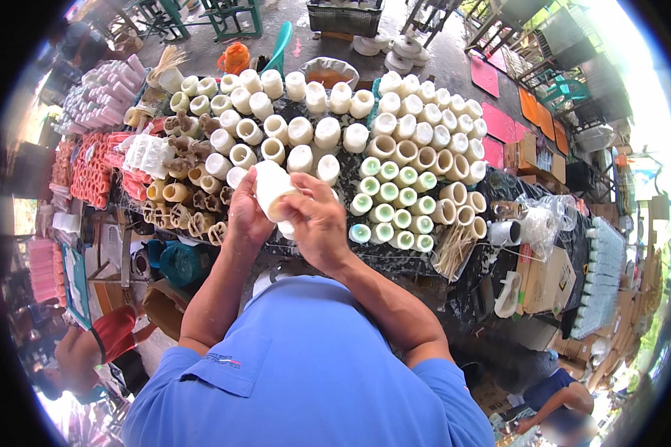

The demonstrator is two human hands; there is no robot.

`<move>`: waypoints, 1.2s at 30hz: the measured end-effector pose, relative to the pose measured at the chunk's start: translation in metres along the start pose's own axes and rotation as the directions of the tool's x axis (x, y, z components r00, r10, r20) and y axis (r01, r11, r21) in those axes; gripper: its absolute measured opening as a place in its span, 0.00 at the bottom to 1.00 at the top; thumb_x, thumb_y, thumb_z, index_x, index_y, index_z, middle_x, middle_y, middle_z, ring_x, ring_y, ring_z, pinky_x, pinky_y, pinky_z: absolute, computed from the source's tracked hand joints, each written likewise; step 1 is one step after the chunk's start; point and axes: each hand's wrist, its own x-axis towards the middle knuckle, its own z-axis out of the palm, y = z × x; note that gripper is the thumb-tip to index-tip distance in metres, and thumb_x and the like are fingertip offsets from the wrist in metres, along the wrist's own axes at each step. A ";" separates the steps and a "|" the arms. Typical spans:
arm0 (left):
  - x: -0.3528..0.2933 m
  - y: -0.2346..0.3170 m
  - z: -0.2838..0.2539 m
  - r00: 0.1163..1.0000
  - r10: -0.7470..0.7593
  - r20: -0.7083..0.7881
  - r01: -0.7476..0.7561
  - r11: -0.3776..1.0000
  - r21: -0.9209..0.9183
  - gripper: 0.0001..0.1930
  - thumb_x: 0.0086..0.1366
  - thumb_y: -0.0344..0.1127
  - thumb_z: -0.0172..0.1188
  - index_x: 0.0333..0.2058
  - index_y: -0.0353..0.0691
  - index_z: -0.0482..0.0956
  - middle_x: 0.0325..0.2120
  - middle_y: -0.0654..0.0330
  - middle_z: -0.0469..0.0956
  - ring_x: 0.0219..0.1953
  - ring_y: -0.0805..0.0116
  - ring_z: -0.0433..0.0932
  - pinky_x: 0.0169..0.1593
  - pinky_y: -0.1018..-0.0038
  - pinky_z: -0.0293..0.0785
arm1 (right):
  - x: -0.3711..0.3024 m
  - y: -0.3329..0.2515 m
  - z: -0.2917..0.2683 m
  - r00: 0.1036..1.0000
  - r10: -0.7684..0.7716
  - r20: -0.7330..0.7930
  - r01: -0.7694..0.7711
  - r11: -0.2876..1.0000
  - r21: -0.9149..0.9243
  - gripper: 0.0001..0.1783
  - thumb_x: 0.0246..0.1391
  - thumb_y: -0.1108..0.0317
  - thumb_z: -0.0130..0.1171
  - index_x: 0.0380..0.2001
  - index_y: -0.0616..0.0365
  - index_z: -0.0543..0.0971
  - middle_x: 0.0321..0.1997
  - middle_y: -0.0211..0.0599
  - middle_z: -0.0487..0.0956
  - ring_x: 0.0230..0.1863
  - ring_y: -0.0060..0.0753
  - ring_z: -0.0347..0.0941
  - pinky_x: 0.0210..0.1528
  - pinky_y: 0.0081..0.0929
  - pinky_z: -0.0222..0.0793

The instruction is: The person repeatedly picks up white cylindrical candle bodies, inserts wicks into their centers, and places them back into a tray. The hands work one at a time, handling each candle individually.

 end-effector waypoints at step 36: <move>0.040 0.022 -0.054 0.982 0.062 -0.178 0.014 0.918 0.396 0.36 0.76 0.45 0.64 0.74 0.37 0.61 0.61 0.54 0.73 0.58 0.59 0.76 0.54 0.54 0.82 | 0.125 0.075 0.003 0.963 0.136 0.233 -0.043 0.931 -0.363 0.35 0.48 0.73 0.79 0.60 0.60 0.78 0.60 0.47 0.79 0.57 0.40 0.80 0.54 0.36 0.82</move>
